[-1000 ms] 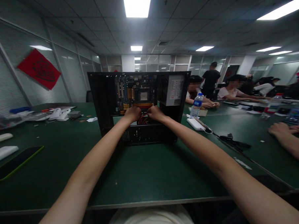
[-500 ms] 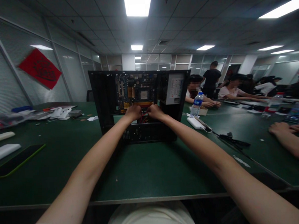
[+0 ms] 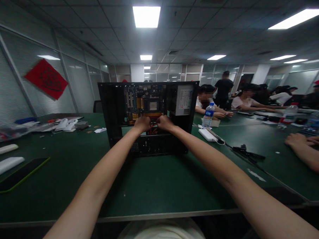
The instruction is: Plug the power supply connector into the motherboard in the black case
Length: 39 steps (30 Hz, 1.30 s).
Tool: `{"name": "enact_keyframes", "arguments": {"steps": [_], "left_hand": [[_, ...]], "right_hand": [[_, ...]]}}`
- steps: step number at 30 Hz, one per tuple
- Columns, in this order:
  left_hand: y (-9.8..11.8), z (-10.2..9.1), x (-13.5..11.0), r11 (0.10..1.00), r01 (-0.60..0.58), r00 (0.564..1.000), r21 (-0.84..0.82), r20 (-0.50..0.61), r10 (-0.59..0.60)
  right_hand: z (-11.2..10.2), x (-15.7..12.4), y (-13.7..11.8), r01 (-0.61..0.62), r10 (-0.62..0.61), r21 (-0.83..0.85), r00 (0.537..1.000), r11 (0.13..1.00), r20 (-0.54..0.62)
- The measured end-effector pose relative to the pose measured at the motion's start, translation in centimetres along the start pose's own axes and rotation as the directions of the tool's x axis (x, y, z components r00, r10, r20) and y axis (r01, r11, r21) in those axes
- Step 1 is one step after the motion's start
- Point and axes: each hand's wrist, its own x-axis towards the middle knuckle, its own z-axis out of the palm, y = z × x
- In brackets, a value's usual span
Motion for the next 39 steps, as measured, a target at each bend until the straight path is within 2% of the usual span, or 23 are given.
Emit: {"name": "enact_keyframes", "arguments": {"steps": [19, 39], "left_hand": [[-0.2, -0.7, -0.9, 0.999, -0.030, 0.999, 0.025, 0.022, 0.029], [0.3, -1.2, -1.1, 0.999, -0.034, 0.999, 0.036, 0.026, 0.033]], "right_hand": [[0.1, -0.2, 0.3, 0.080, -0.080, -0.057, 0.997, 0.995, 0.009], [-0.5, -0.9, 0.1, 0.067, -0.067, -0.046, 0.998, 0.997, 0.018]]}}
